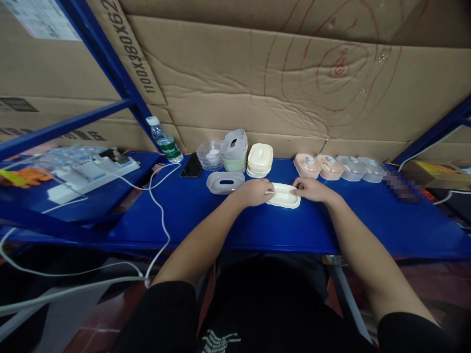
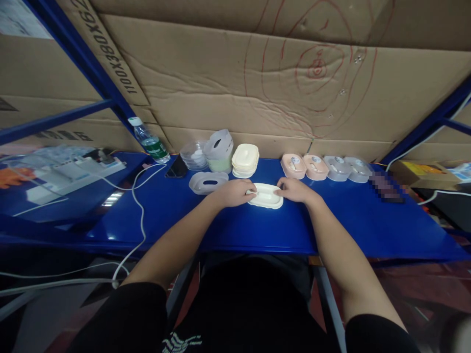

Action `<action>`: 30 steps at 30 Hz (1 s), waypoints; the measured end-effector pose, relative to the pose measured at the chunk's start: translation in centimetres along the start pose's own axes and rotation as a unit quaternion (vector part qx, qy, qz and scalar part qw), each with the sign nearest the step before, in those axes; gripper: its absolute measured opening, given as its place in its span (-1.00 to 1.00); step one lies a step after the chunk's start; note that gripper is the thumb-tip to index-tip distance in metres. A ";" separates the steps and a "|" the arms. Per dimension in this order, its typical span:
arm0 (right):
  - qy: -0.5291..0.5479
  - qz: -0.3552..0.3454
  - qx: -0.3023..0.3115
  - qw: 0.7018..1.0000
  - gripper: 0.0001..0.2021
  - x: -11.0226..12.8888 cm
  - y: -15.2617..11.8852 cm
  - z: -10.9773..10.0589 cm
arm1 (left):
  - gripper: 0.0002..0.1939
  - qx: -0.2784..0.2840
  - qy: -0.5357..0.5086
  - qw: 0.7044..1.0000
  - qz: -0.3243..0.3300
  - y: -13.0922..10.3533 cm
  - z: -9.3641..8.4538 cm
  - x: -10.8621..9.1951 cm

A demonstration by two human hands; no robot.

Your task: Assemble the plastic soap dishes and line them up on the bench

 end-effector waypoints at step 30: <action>0.037 -0.042 0.007 0.998 -0.60 1.3 0.0 0.8 | -0.48 -0.151 -0.045 0.952 -0.261 -4.3 -5.5 2.4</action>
Point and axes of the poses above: each hand's wrist, its own y-axis towards the middle knuckle, its own z-axis out of the palm, x = y × z, the point moved 6 cm from there along y, towards the middle knuckle, and after that the axes turned 10 degrees about x, right-handed, at the moved point
